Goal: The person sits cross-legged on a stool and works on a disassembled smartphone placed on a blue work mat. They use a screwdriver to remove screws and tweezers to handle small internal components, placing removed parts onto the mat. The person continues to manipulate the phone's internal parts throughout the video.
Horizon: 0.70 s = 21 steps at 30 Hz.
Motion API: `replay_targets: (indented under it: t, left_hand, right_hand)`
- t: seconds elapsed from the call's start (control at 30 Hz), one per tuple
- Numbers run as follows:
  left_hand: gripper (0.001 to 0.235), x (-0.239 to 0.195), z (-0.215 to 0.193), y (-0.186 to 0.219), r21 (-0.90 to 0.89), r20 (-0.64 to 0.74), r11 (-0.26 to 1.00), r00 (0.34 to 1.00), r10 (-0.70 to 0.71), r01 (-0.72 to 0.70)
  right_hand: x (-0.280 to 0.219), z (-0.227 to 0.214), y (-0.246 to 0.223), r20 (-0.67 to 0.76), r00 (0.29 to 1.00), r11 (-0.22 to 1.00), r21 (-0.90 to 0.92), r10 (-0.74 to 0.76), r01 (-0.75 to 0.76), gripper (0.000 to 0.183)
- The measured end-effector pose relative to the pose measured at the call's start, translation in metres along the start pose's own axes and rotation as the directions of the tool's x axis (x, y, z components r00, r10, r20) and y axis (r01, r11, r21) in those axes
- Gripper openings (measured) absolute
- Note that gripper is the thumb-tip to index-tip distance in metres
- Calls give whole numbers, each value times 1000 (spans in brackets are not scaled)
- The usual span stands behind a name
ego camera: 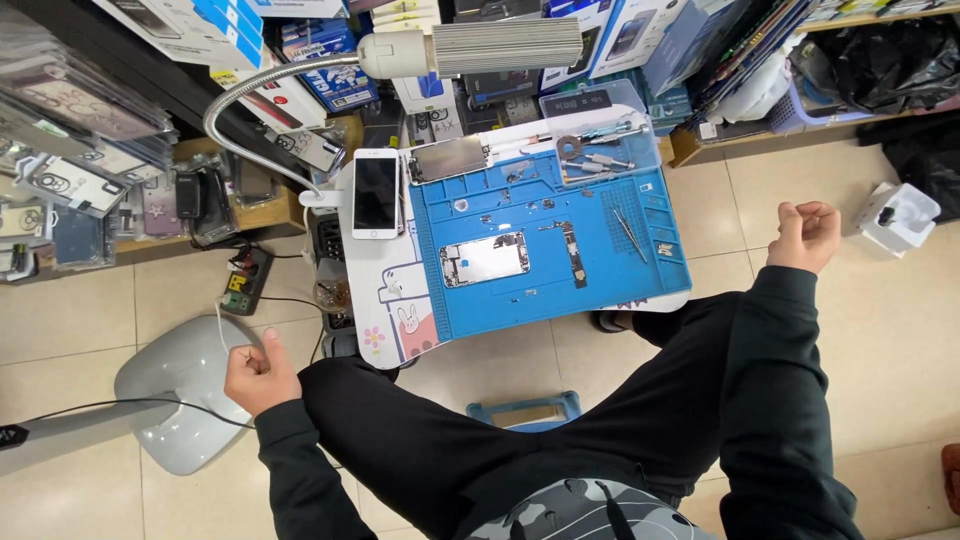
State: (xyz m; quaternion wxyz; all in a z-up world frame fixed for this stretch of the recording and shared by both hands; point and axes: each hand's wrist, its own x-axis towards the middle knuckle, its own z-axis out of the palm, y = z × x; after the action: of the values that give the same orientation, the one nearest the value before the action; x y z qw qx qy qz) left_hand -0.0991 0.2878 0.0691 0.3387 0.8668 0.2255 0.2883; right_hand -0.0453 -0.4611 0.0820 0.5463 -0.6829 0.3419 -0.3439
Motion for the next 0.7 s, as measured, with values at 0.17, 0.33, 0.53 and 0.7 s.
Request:
replay_targets:
  t: [0.17,0.33,0.53,0.7]
  left_hand:
    - [61,15,13,-8,43,75,989,988,136,-139]
    - [63,20,30,-35,115,116,986,988,103,-117]
    - [45,18,37,-66,505,196,852,943,-269,139]
    - [38,4,38,-103,244,211,945,939,-272,219]
  right_hand:
    - [34,-6,60,-63,986,982,100,-153,159,48]
    - [23,-10,61,-122,984,985,98,-128,140,68]
    - [50,-30,148,-65,997,968,-245,40,-55,44]
    - [26,-31,119,48,999,944,-329,-21,35,35]
